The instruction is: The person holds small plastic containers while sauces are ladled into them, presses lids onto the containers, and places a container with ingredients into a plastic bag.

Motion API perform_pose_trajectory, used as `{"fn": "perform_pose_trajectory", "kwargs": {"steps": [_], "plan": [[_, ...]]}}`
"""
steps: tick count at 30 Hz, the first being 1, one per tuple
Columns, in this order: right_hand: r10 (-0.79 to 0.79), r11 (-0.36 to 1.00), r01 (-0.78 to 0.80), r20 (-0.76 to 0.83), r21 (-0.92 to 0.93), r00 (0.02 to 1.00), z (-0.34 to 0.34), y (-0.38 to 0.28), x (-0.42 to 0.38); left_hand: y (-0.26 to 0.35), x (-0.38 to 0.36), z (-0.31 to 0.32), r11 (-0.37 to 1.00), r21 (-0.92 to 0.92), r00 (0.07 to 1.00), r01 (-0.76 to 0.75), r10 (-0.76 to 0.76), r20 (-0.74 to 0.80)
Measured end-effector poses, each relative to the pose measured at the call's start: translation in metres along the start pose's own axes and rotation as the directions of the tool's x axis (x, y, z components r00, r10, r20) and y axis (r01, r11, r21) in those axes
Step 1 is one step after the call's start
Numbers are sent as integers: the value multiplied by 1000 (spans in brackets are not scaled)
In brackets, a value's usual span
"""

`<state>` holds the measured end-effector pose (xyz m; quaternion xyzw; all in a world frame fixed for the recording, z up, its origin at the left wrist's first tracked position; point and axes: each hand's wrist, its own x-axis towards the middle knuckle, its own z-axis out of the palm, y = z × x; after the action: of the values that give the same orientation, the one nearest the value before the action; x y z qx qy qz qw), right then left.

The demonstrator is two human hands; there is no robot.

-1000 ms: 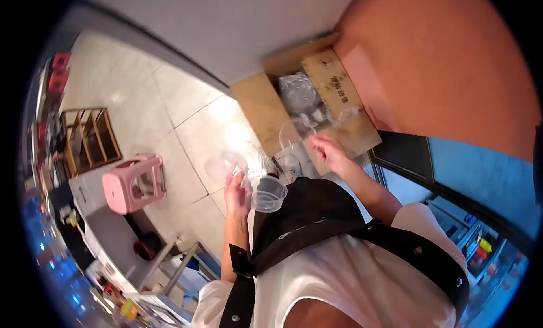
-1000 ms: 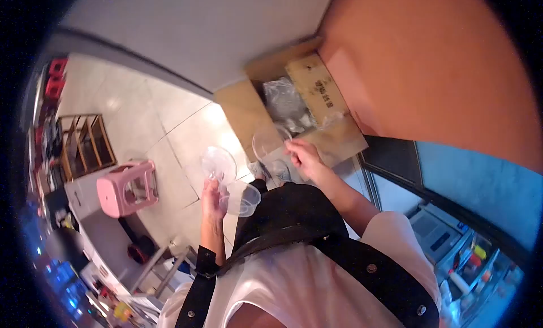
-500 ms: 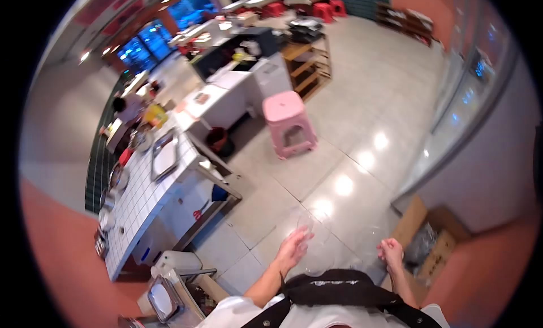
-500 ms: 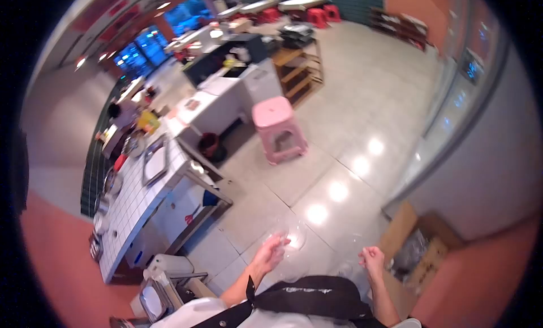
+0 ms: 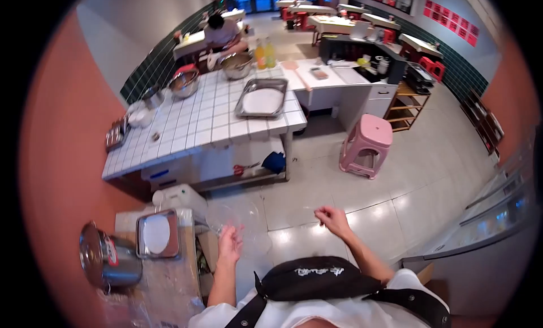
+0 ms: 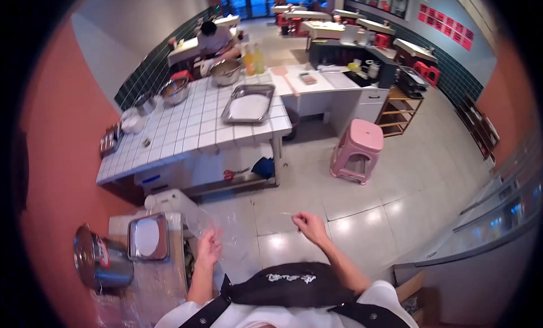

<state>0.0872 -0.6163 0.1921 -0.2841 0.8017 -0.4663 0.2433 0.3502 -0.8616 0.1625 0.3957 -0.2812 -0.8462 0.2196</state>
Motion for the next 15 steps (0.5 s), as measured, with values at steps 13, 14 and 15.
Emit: {"fn": "perform_pose_trajectory", "kwargs": {"steps": [13, 14, 15], "plan": [[-435, 865, 462, 165, -194, 885, 114, -102, 317, 117, 121, -19, 964, -183, 977, -193, 172, -123], [-457, 858, 479, 150, -183, 877, 125, -104, 340, 129, 129, -11, 962, -197, 975, -191, 162, -154], [-528, 810, 548, 149, -206, 836, 134, -117, 364, 139, 136, -4, 960, -216, 972, -179, 140, -188]]}}
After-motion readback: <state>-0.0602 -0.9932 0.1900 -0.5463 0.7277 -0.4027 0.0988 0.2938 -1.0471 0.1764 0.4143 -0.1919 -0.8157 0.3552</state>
